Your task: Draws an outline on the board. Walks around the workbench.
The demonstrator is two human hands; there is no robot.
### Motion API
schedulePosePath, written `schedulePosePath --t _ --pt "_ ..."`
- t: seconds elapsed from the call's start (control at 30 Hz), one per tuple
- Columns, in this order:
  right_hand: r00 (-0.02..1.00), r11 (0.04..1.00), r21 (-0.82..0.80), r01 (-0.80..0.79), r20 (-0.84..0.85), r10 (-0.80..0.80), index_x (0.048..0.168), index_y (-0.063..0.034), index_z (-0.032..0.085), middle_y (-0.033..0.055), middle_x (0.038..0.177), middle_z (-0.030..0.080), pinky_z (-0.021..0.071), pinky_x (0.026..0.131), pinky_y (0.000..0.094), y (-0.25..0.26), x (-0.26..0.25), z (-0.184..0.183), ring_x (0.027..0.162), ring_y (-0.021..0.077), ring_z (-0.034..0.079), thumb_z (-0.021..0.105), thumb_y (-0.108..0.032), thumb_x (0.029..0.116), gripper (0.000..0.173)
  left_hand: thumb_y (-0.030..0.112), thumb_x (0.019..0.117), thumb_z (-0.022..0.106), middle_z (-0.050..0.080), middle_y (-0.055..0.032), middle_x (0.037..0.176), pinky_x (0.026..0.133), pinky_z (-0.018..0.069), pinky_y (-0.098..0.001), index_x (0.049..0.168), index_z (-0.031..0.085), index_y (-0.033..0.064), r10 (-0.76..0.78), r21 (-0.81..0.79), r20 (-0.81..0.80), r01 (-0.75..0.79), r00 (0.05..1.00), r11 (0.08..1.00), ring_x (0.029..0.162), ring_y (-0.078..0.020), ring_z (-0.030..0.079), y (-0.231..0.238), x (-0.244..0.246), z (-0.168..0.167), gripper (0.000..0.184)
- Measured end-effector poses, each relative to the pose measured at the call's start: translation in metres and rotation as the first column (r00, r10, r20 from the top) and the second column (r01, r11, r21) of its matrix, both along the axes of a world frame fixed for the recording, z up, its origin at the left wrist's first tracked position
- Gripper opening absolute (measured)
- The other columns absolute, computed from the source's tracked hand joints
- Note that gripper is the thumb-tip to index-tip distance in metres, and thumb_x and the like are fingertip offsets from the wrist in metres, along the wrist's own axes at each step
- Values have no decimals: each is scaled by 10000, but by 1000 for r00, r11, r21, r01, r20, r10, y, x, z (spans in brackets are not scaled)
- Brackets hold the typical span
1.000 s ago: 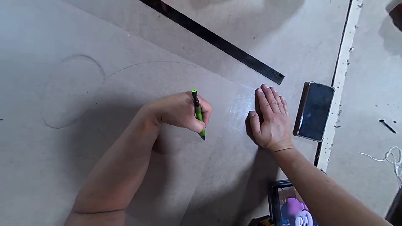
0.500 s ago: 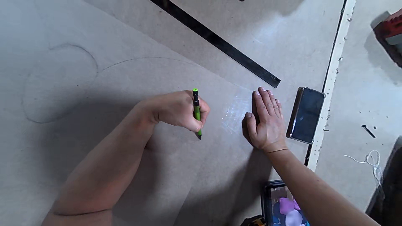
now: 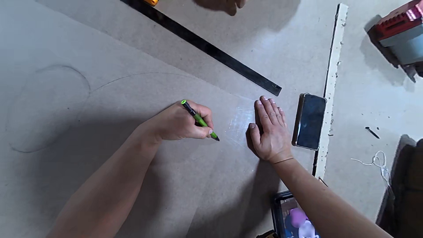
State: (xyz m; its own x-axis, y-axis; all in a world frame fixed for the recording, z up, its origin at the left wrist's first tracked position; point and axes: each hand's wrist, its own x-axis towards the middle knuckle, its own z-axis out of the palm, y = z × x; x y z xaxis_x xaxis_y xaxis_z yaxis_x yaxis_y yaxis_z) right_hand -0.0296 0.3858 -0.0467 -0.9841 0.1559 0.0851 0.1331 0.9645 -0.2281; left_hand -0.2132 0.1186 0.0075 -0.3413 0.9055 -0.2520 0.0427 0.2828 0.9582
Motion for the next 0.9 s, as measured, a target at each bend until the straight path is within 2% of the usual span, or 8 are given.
schedulePosePath --t 0.07,0.37,0.47,0.53,0.63,0.77,0.83,0.9 --pt "1000 1000 -2 0 5 0 1609 -161 381 -2 1696 310 196 1291 504 0 1 1 1587 198 222 320 -430 1017 653 127 869 736 758 -2 793 558 570 -236 875 766 142 46 9 -12 -46 999 999 664 -91 700 1 3 -1 34" --pt "1000 1000 2 -5 13 5 1611 -156 378 -5 1696 310 189 1296 496 0 0 1 1590 202 212 317 -439 1016 661 111 885 742 754 -5 783 525 564 -232 886 762 131 168 58 -41 -165 985 985 629 -106 690 3 11 -4 29" --pt "1000 1000 0 -4 7 4 1612 -159 376 -10 1697 307 191 1296 494 0 0 0 1590 193 211 315 -435 1016 660 98 877 748 729 6 740 483 524 -218 876 769 131 165 70 -58 -161 985 985 584 -91 651 3 11 -4 39" --pt "1000 1000 -1 -5 8 5 1617 -161 364 -14 1703 291 190 1297 491 -1 0 1 1592 188 201 320 -430 1017 659 129 899 747 748 9 777 500 536 -226 899 768 140 210 80 -71 -204 975 976 608 -92 666 4 13 -7 25" --pt "1000 1000 -4 -4 6 4 1628 -162 337 -28 1714 259 186 1299 485 -3 0 3 1596 175 181 322 -417 1011 667 133 910 750 770 -11 831 582 617 -266 935 756 127 301 102 -68 -294 951 950 690 -127 731 6 17 -10 26" --pt "1000 1000 -3 2 -12 -3 1605 -153 391 -10 1696 310 207 1291 499 -3 -1 3 1587 193 222 326 -415 1010 654 120 899 761 762 -1 817 488 533 -224 933 772 125 242 131 -57 -233 968 964 620 -96 676 3 14 -12 36" --pt "1000 1000 2 8 -12 -8 1594 -153 413 0 1686 332 212 1286 505 -3 -1 2 1581 203 241 321 -424 1008 652 133 911 753 763 1 823 525 564 -238 939 765 127 287 137 -72 -275 955 952 646 -104 692 5 16 -13 31" --pt "1000 1000 8 11 -8 -11 1593 -157 416 -5 1686 331 212 1286 503 -3 -1 2 1581 200 242 317 -428 1007 653 121 929 745 772 -26 848 630 646 -297 953 743 106 387 150 -60 -375 920 915 720 -153 746 8 21 -13 29"
